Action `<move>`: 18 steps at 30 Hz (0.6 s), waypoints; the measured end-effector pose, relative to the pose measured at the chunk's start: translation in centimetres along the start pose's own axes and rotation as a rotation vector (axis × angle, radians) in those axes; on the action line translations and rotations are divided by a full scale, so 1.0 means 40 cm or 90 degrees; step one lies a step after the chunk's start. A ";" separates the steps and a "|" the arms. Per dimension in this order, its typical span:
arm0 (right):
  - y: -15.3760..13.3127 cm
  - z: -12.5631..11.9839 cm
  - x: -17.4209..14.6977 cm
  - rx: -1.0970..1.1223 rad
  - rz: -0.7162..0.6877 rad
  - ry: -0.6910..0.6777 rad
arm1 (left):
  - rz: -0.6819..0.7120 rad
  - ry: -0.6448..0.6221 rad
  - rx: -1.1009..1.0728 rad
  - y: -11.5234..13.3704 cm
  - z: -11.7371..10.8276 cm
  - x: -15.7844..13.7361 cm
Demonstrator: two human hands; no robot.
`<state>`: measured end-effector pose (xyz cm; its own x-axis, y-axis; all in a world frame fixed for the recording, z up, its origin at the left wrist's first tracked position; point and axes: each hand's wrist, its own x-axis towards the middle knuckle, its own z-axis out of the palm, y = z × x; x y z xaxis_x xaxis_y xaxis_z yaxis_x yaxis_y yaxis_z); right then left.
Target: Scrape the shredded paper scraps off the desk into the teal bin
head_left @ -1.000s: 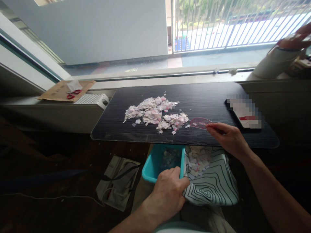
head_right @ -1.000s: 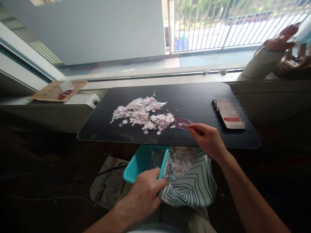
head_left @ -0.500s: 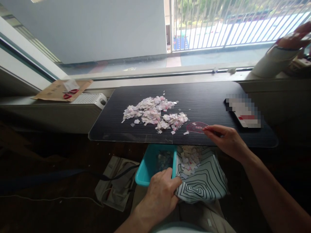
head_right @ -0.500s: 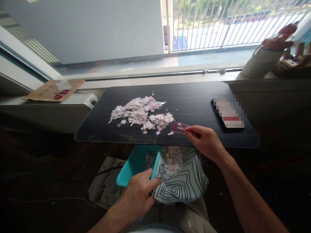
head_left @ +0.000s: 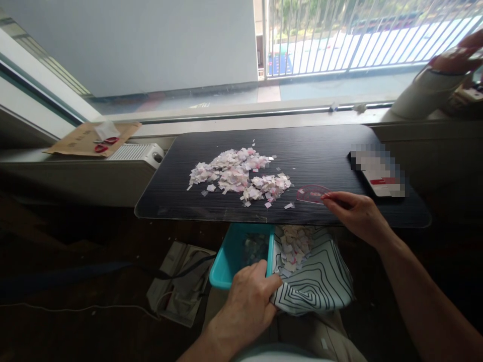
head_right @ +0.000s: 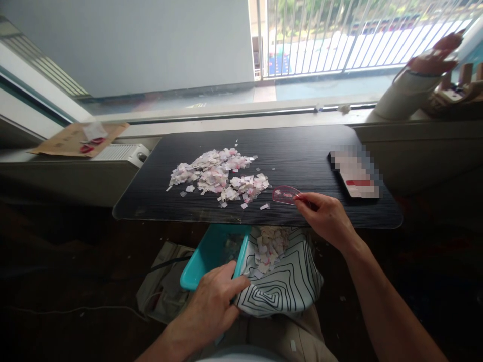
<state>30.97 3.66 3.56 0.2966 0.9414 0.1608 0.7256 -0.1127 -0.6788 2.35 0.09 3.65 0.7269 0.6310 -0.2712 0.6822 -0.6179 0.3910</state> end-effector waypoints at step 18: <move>-0.029 0.010 -0.007 0.002 -0.063 -0.076 | -0.004 -0.014 0.010 -0.001 -0.002 0.001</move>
<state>29.78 3.65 4.02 0.1478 0.9789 0.1413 0.7459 -0.0165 -0.6658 2.35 0.15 3.69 0.7236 0.6247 -0.2934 0.6882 -0.6211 0.3749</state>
